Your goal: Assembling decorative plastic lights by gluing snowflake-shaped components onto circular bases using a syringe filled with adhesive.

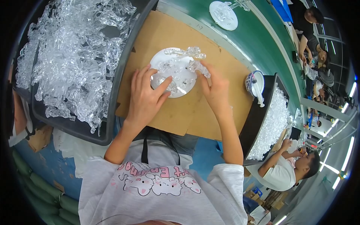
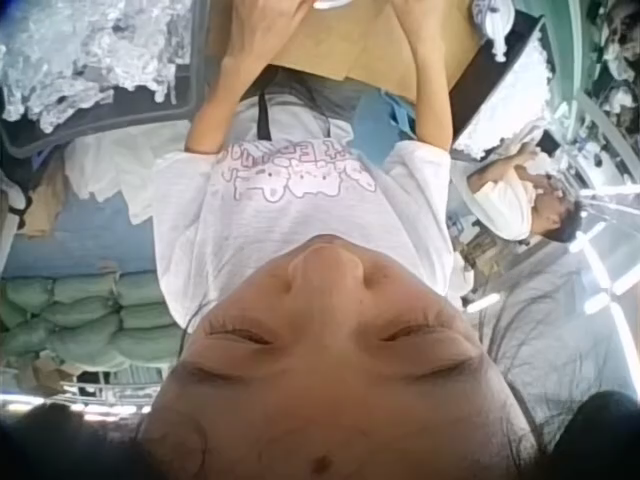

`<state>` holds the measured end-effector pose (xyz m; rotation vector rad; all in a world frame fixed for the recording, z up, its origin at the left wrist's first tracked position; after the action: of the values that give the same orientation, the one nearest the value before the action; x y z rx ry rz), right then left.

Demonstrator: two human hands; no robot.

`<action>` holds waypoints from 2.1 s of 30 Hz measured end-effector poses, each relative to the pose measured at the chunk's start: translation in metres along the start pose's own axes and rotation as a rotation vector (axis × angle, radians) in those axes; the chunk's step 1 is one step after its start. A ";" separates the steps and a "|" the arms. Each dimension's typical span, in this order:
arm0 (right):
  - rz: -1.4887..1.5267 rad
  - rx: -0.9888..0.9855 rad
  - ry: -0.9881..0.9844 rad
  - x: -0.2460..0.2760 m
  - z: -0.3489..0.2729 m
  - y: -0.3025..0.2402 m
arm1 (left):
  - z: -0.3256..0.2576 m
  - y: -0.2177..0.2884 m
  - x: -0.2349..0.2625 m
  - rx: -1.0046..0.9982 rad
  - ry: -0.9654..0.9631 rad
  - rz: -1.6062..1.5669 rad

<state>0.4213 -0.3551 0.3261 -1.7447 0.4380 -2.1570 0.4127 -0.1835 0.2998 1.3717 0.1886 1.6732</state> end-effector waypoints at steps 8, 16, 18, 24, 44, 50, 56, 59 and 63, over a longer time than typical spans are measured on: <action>0.392 -0.321 -0.022 -0.014 -0.011 0.038 | -0.001 -0.005 -0.004 0.047 -0.022 -0.041; 0.512 -0.384 -0.013 -0.019 -0.011 0.040 | -0.003 -0.007 -0.007 0.036 0.006 -0.032; 0.065 -0.336 -0.131 -0.016 -0.008 0.023 | -0.005 -0.009 -0.007 0.039 0.016 -0.030; -0.012 -0.010 0.056 -0.011 -0.008 0.000 | -0.004 -0.006 -0.006 0.033 0.025 -0.012; -0.628 0.046 0.440 0.181 0.111 0.115 | 0.036 0.051 0.004 -0.238 0.309 -0.008; -0.561 -0.215 0.086 0.172 0.160 0.277 | 0.031 0.041 0.007 -0.226 0.281 -0.043; -0.681 0.088 0.075 0.185 0.146 0.171 | 0.030 0.041 0.026 -0.181 0.273 -0.107; -0.569 0.114 0.069 0.186 0.138 0.106 | 0.030 0.041 0.033 -0.156 0.256 -0.141; -0.329 0.188 -0.016 0.139 0.122 0.038 | 0.021 0.044 0.047 -0.173 0.272 -0.133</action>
<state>0.5164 -0.4540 0.4559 -1.8277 -0.0632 -2.3099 0.4083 -0.1824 0.3674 0.9806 0.2782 1.7170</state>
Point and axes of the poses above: each hand's wrist, its own z-axis towards the middle knuckle, its own x-axis out of the back of the hand, y = z × x, the point moved 10 cm from there along z, towards the middle knuckle, and after that the axes turned 5 degrees about -z, right-handed, at the moved point
